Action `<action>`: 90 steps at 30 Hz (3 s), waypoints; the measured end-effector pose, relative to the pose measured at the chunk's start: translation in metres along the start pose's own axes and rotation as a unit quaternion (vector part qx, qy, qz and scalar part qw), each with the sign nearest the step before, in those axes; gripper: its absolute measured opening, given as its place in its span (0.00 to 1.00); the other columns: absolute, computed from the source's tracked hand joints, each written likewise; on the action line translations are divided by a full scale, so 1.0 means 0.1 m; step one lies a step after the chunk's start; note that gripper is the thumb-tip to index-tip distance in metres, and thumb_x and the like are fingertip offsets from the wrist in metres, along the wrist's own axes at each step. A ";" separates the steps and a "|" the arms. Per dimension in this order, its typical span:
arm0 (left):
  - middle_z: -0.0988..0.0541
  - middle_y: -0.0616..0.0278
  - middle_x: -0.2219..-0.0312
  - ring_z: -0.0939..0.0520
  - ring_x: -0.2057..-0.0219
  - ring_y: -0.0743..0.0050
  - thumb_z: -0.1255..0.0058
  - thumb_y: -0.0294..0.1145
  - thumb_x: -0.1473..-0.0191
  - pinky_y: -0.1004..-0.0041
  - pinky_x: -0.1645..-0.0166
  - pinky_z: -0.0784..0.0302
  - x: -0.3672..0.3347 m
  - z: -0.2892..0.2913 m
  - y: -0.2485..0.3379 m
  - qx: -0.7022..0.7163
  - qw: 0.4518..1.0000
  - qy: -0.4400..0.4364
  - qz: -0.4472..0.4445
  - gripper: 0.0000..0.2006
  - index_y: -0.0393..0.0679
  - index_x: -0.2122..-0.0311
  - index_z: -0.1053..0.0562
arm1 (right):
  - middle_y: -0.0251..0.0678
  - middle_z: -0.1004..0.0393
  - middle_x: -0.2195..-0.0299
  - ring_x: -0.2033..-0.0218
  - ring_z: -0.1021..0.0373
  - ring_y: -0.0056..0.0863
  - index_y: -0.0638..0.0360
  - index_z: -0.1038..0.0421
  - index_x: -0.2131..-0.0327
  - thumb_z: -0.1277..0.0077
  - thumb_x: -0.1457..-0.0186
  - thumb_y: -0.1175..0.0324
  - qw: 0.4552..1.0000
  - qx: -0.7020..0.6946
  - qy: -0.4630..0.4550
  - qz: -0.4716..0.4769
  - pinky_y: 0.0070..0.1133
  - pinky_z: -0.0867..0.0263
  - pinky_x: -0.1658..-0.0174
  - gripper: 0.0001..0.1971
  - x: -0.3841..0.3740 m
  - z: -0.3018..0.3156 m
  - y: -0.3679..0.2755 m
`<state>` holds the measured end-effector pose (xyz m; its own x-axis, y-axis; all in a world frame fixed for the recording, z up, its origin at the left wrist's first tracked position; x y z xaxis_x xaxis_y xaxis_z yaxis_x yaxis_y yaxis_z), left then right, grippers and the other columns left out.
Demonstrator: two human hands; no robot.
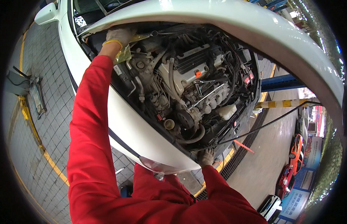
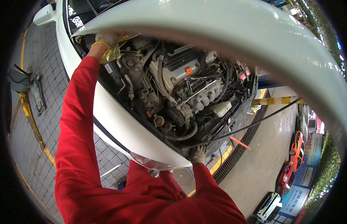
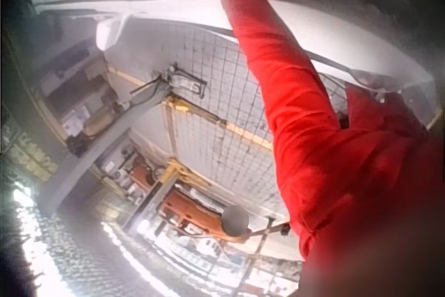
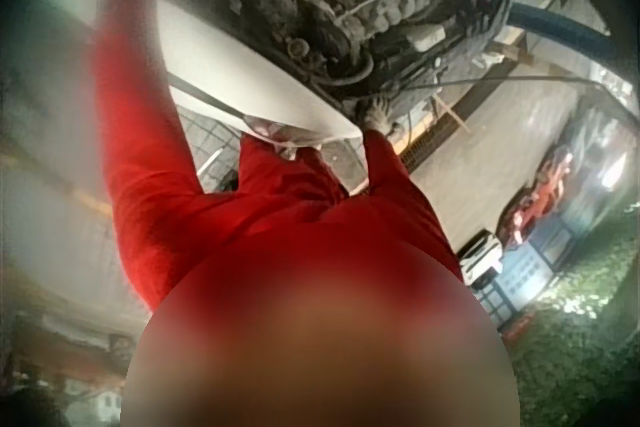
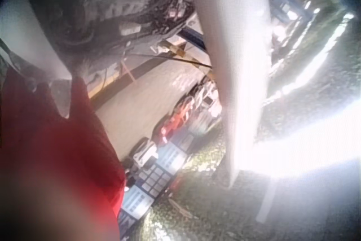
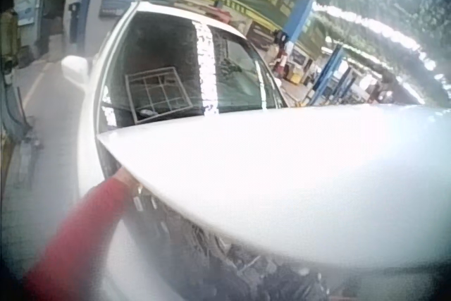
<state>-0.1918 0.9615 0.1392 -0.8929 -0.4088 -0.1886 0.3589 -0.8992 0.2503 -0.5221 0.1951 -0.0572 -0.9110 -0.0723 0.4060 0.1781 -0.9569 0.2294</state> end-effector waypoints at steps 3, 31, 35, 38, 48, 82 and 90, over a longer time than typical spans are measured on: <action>0.19 0.49 0.31 0.19 0.32 0.40 0.49 0.58 0.25 0.47 0.29 0.23 0.09 0.13 -0.04 0.022 0.999 0.012 -0.044 0.27 0.62 0.27 0.23 | 0.49 0.30 0.27 0.22 0.41 0.56 0.55 0.28 0.28 0.49 0.28 0.48 0.999 -0.036 0.013 -0.012 0.53 0.52 0.18 0.32 -0.01 0.05 -0.04; 0.12 0.52 0.51 0.09 0.55 0.46 0.32 0.30 0.35 0.56 0.51 0.11 5.78 1.15 3.32 0.484 0.844 -0.163 -0.167 0.11 0.43 0.49 0.14 | 0.43 0.16 0.65 0.64 0.17 0.48 0.53 0.26 0.33 0.31 0.34 0.56 0.852 -0.471 0.134 0.186 0.41 0.21 0.59 0.30 1.85 1.71 -0.11; 0.11 0.50 0.52 0.09 0.56 0.58 0.32 0.27 0.35 0.66 0.53 0.14 6.49 1.13 3.96 0.505 0.833 -0.183 -0.135 0.15 0.41 0.44 0.15 | 0.49 0.14 0.60 0.60 0.16 0.57 0.52 0.23 0.43 0.40 0.31 0.54 0.867 -0.433 0.141 0.202 0.49 0.21 0.57 0.19 2.12 1.32 0.41; 0.13 0.48 0.45 0.09 0.51 0.51 0.30 0.33 0.35 0.59 0.47 0.13 6.94 1.00 4.17 0.441 0.855 -0.229 -0.148 0.20 0.41 0.40 0.16 | 0.49 0.13 0.55 0.55 0.16 0.54 0.53 0.22 0.45 0.43 0.28 0.57 0.869 -0.439 0.075 0.214 0.48 0.21 0.54 0.16 2.33 0.89 0.97; 0.16 0.45 0.43 0.13 0.46 0.40 0.37 0.46 0.28 0.52 0.40 0.17 6.30 -0.44 4.54 0.214 0.945 -0.215 -0.119 0.21 0.45 0.38 0.17 | 0.34 0.14 0.61 0.64 0.22 0.21 0.60 0.18 0.40 0.44 0.20 0.62 0.735 -0.675 0.038 -0.051 0.23 0.23 0.56 0.15 3.19 0.48 2.90; 0.23 0.39 0.33 0.22 0.32 0.35 0.33 0.55 0.36 0.49 0.26 0.27 5.91 -1.60 5.40 0.173 0.964 -0.186 0.085 0.41 0.45 0.25 0.30 | 0.36 0.16 0.59 0.68 0.20 0.26 0.65 0.26 0.38 0.43 0.21 0.52 0.643 -0.746 -0.161 0.060 0.27 0.20 0.63 0.24 -0.97 1.02 2.79; 0.20 0.45 0.36 0.20 0.33 0.39 0.29 0.62 0.39 0.49 0.30 0.24 5.69 -1.92 5.85 0.152 0.953 -0.220 0.145 0.46 0.46 0.25 0.31 | 0.43 0.16 0.47 0.54 0.18 0.32 0.60 0.26 0.34 0.41 0.22 0.55 0.708 -0.662 -0.191 0.154 0.27 0.15 0.52 0.23 -1.77 0.63 2.24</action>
<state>-0.4381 0.1724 -0.0037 -0.8204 -0.4677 0.3290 0.5713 -0.6449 0.5076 -0.2970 0.0111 -0.0216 -0.6931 -0.4952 0.5238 -0.3885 -0.3555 -0.8501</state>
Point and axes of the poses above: each hand's wrist, its own x-axis away from the middle knuckle, its own z-axis out of the back of the hand, y = z × x, the point moved 1 cm from there along -x, towards the middle knuckle
